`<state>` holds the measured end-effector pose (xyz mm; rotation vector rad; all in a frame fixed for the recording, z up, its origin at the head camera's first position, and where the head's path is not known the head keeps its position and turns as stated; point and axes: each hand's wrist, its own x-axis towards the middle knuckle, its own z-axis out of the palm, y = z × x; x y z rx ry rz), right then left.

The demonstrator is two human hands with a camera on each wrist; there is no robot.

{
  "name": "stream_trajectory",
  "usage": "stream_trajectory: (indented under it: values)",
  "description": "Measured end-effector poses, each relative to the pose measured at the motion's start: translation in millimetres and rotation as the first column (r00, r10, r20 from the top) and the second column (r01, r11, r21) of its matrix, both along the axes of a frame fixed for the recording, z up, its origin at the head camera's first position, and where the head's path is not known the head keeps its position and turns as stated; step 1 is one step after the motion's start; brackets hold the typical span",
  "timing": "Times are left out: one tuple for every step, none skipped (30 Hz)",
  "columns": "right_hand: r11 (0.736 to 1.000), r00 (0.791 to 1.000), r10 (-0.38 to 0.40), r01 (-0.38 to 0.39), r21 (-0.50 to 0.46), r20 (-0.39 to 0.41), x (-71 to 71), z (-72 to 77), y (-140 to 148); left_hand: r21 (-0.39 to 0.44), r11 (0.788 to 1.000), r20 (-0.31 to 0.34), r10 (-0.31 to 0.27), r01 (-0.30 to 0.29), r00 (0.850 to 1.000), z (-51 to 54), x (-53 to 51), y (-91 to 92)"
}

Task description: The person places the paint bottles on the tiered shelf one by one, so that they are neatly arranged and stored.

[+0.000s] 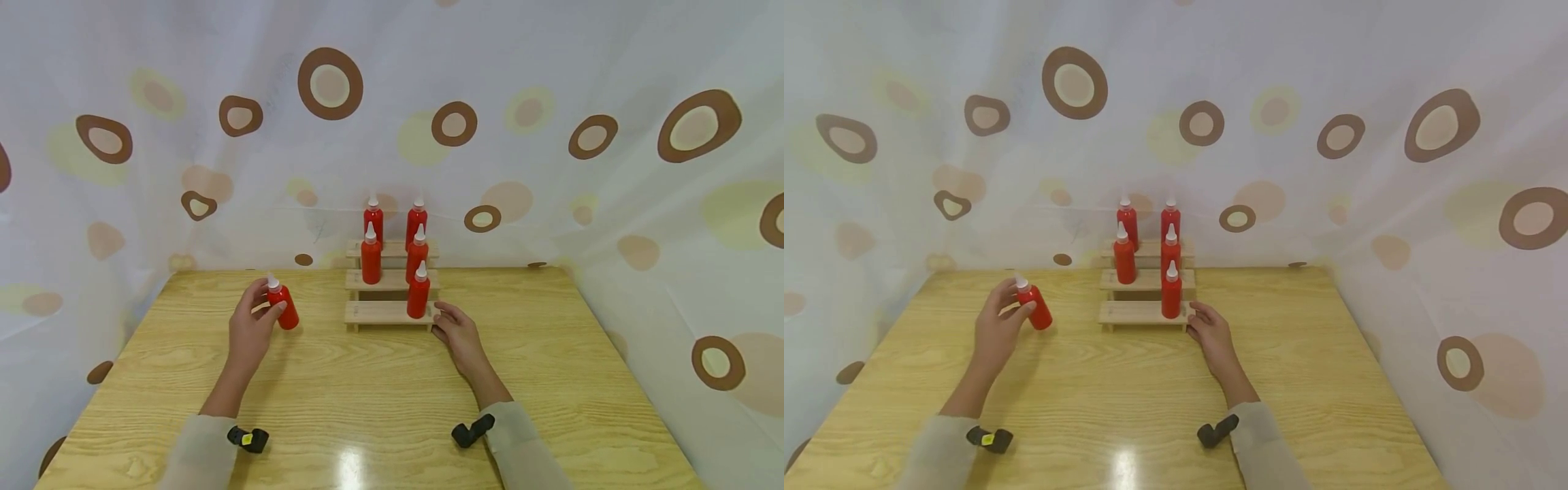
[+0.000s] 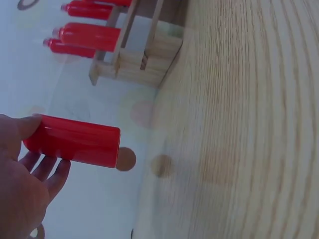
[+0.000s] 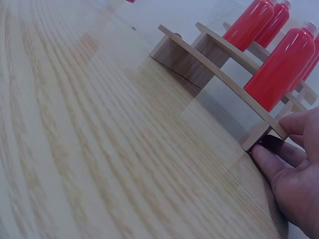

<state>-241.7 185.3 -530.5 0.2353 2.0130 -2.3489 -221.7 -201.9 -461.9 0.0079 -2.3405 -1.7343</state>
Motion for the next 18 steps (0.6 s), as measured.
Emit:
stream_trajectory:
  values:
    - [1.000,1.000,0.000,0.000,-0.002,0.000,-0.1,0.1,-0.1,0.006,1.000,-0.002,-0.021,0.021,1.000,0.6,-1.0,4.9]
    - [1.000,1.000,0.000,0.000,0.000,0.000,-0.2,0.0,-0.2,0.013,0.999,-0.006,-0.040,0.040,0.999,1.3,-2.0,10.2]
    - [1.000,1.000,0.000,0.000,-0.001,0.002,-0.3,0.0,-0.2,0.019,0.998,-0.011,-0.056,0.057,0.998,2.1,-2.9,15.7]
    - [1.000,1.000,-0.001,0.001,-0.001,0.003,-0.2,-0.1,0.1,0.024,0.997,-0.014,-0.072,0.073,0.997,2.5,-3.9,21.4]
    - [1.000,1.000,-0.001,0.001,-0.002,0.005,-0.3,-0.4,0.2,0.029,0.996,-0.022,-0.089,0.090,0.996,3.3,-4.9,27.3]
    - [1.000,1.000,-0.001,0.001,0.000,0.006,-0.3,-0.6,0.5,0.032,0.994,-0.032,-0.105,0.106,0.994,4.1,-5.8,33.5]
    - [1.000,1.000,-0.004,0.004,-0.003,0.007,-0.1,-0.8,0.7,0.035,0.992,-0.042,-0.120,0.121,0.992,4.8,-6.9,39.7]
    - [1.000,1.000,-0.004,0.004,0.000,0.008,0.0,-0.8,0.8,0.035,0.990,-0.054,-0.135,0.137,0.989,5.1,-8.3,45.7]
    - [1.000,1.000,-0.006,0.006,-0.002,0.008,0.2,-0.7,0.9,0.033,0.987,-0.064,-0.153,0.155,0.986,5.5,-9.7,51.5]
    - [1.000,1.000,-0.007,0.007,-0.002,0.007,0.2,-0.8,0.8,0.033,0.984,-0.072,-0.170,0.173,0.983,5.6,-11.2,57.2]
    - [1.000,1.000,-0.008,0.008,-0.003,0.006,0.3,-0.8,0.8,0.033,0.982,-0.082,-0.184,0.188,0.979,5.8,-12.8,62.7]
    - [1.000,1.000,-0.007,0.007,-0.003,0.004,0.3,-0.7,0.7,0.029,0.979,-0.090,-0.197,0.201,0.976,5.6,-14.6,67.8]
    - [1.000,1.000,-0.006,0.006,-0.005,0.002,0.3,-0.8,0.5,0.025,0.977,-0.098,-0.208,0.212,0.973,5.5,-16.5,72.7]
    - [1.000,1.000,-0.005,0.005,-0.004,0.000,0.3,-0.8,0.5,0.023,0.974,-0.103,-0.220,0.224,0.970,5.3,-18.4,77.3]
    - [1.000,1.000,-0.006,0.006,-0.006,-0.001,0.3,-0.9,0.3,0.019,0.972,-0.104,-0.229,0.232,0.968,5.3,-20.1,81.9]
    - [1.000,1.000,-0.006,0.006,-0.007,-0.002,0.4,-1.0,0.1,0.019,0.971,-0.107,-0.235,0.238,0.966,5.1,-22.0,86.3]
    - [1.000,1.000,-0.007,0.007,-0.006,-0.004,0.5,-0.9,0.0,0.015,0.970,-0.105,-0.241,0.244,0.965,5.0,-23.8,90.4]
    - [1.000,1.000,-0.006,0.006,-0.005,-0.007,0.6,-0.9,0.0,0.010,0.968,-0.105,-0.249,0.252,0.963,4.8,-25.5,94.2]
